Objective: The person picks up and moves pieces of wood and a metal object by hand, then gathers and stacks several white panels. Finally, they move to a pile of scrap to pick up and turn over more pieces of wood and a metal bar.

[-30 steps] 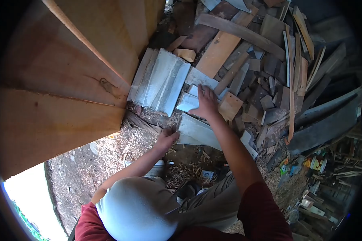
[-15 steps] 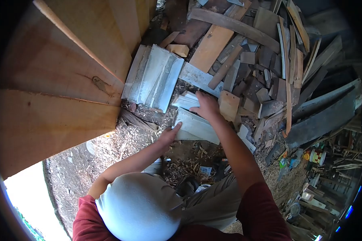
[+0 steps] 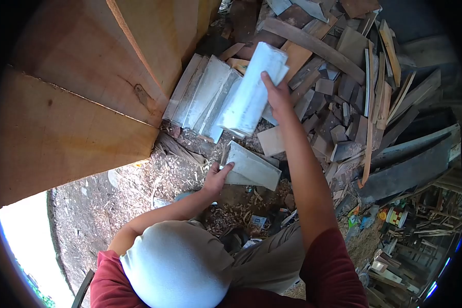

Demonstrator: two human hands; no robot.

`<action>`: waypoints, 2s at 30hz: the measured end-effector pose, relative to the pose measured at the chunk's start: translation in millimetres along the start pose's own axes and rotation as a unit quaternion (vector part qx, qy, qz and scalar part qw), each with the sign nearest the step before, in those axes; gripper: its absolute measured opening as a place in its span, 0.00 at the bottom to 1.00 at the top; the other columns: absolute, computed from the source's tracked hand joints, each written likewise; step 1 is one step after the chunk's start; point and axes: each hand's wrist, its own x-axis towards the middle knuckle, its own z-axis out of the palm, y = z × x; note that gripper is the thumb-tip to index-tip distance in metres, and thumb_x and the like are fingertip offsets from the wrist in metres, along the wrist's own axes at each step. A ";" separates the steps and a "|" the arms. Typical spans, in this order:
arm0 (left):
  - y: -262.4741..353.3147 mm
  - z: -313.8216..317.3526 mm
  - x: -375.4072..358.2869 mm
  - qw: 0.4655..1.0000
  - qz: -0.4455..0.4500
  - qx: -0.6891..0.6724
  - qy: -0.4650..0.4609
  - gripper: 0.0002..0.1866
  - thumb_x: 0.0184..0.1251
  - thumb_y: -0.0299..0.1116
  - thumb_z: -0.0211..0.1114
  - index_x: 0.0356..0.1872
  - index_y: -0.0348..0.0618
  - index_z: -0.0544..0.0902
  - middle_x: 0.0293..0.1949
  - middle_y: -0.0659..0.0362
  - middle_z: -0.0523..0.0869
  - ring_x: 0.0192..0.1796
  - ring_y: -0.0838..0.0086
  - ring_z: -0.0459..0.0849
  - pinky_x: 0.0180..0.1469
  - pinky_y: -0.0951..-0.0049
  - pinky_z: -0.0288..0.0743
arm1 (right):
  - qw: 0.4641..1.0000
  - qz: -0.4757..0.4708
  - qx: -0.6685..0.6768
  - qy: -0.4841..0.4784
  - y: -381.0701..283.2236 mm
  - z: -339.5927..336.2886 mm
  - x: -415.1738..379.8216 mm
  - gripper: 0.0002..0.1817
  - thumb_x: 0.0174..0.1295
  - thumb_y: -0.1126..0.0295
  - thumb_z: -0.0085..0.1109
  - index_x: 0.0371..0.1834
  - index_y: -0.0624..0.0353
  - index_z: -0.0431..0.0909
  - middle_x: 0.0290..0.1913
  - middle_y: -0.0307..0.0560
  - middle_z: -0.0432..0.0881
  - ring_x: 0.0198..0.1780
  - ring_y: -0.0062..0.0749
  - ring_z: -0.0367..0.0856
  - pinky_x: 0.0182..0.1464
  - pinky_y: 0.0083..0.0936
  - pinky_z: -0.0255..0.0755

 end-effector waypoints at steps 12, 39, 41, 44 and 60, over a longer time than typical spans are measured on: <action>12.5 -36.0 -34.2 0.986 0.130 0.081 -0.060 0.08 0.67 0.31 0.71 0.38 0.40 0.80 0.33 0.68 0.81 0.35 0.85 0.75 0.37 0.78 0.69 | 0.977 0.039 -0.208 -0.010 59.6 -55.2 -75.9 0.19 0.69 0.62 0.63 0.57 0.63 0.79 0.53 0.49 0.85 0.55 0.33 0.83 0.56 0.28 0.74; 244.7 69.4 90.0 0.984 0.104 0.143 -0.016 0.33 0.62 0.47 0.74 0.61 0.33 0.79 0.58 0.47 0.83 0.60 0.67 0.80 0.65 0.69 0.70 | 0.890 0.330 0.308 0.060 65.5 25.6 -210.4 0.31 0.72 0.55 0.61 0.72 0.57 0.61 0.65 0.52 0.71 0.64 0.44 0.75 0.65 0.44 0.73; 263.1 80.2 95.7 0.981 0.144 0.032 -0.123 0.38 0.61 0.48 0.73 0.66 0.32 0.75 0.64 0.44 0.78 0.68 0.61 0.75 0.70 0.65 0.65 | 0.897 0.309 0.317 0.004 64.8 45.3 -185.8 0.35 0.73 0.54 0.59 0.73 0.63 0.58 0.68 0.58 0.67 0.67 0.49 0.72 0.68 0.47 0.71; 269.4 80.6 88.6 0.920 0.368 0.134 0.014 0.38 0.62 0.48 0.72 0.67 0.33 0.74 0.67 0.45 0.77 0.69 0.61 0.75 0.70 0.64 0.66 | 0.926 0.295 0.212 -0.102 58.7 54.2 -159.8 0.33 0.73 0.57 0.60 0.72 0.64 0.59 0.67 0.59 0.71 0.64 0.50 0.77 0.64 0.44 0.74; 198.7 44.0 80.3 0.558 0.460 0.681 0.115 0.43 0.61 0.56 0.70 0.75 0.54 0.65 0.71 0.28 0.62 0.76 0.33 0.57 0.75 0.39 0.54 | 0.839 0.036 -0.506 0.199 159.6 -115.1 -120.4 0.35 0.51 0.58 0.75 0.55 0.72 0.73 0.55 0.73 0.76 0.56 0.67 0.77 0.59 0.52 0.74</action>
